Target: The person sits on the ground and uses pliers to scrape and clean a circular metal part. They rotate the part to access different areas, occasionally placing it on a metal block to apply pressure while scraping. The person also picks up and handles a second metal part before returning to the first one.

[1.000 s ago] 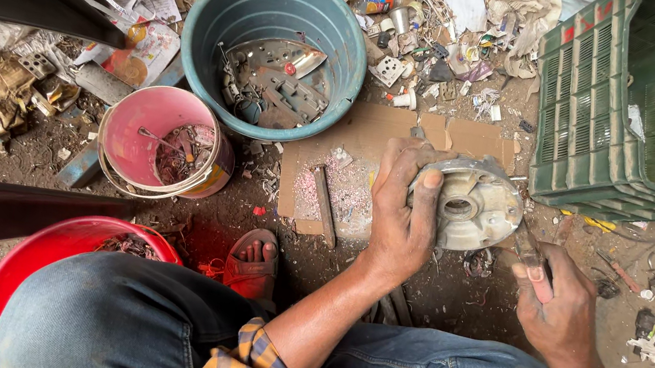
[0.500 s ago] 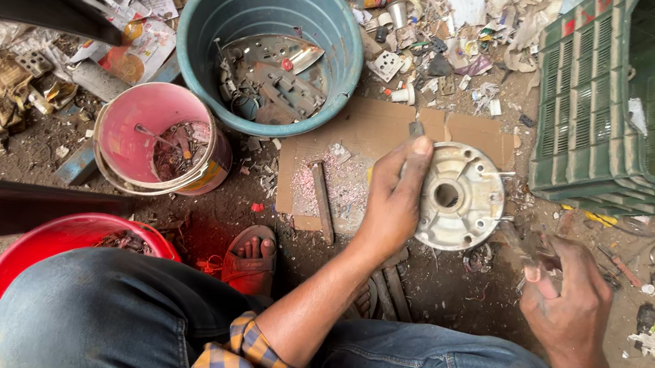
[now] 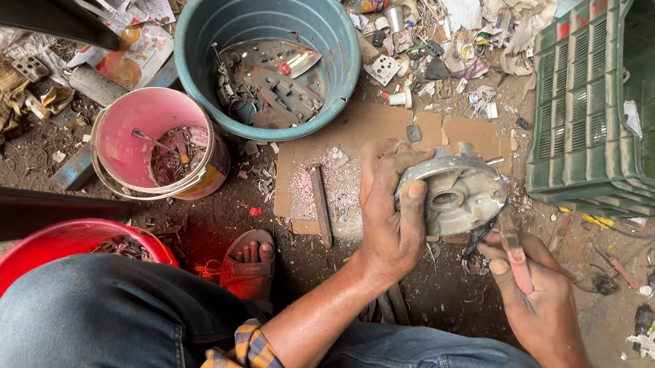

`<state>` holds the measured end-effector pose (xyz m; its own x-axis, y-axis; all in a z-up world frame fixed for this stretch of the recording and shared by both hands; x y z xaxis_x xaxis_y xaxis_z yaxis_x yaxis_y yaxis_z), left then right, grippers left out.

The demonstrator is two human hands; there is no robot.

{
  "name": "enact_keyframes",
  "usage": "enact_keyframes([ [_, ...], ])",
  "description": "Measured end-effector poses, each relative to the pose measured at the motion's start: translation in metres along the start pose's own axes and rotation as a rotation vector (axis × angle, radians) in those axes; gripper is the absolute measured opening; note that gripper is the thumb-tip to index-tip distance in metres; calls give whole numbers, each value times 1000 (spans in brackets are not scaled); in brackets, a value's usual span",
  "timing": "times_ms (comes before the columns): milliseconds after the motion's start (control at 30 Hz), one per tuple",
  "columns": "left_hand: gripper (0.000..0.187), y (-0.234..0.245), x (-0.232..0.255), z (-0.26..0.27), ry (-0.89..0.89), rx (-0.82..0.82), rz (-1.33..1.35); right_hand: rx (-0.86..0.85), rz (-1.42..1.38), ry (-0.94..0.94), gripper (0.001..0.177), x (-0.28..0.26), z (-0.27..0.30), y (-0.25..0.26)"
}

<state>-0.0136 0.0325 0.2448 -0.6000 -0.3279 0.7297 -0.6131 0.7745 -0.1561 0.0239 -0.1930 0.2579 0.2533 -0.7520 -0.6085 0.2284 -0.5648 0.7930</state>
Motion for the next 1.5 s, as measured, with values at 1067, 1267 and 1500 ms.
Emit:
enact_keyframes([
  [1067,45,-22,-56,37,335,129,261,-49,49,-183,25,-2,-3,-7],
  [1267,47,-21,-64,45,404,116,264,-73,23,-199,27,-3,-3,-8],
  [1500,47,-18,-55,37,370,125,237,-112,-31,-204,29,3,-3,-12],
])
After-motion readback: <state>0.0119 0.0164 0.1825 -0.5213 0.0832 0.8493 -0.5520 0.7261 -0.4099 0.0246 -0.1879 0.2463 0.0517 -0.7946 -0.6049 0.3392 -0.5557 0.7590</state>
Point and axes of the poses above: each hand's wrist, its own z-axis away from the middle knuckle, its own y-axis out of the back of the hand, x = y × z, the point moved 6 cm from there along -z, towards the middle knuckle, and after that the axes turned 14 degrees about -y, right-handed, at the moved point
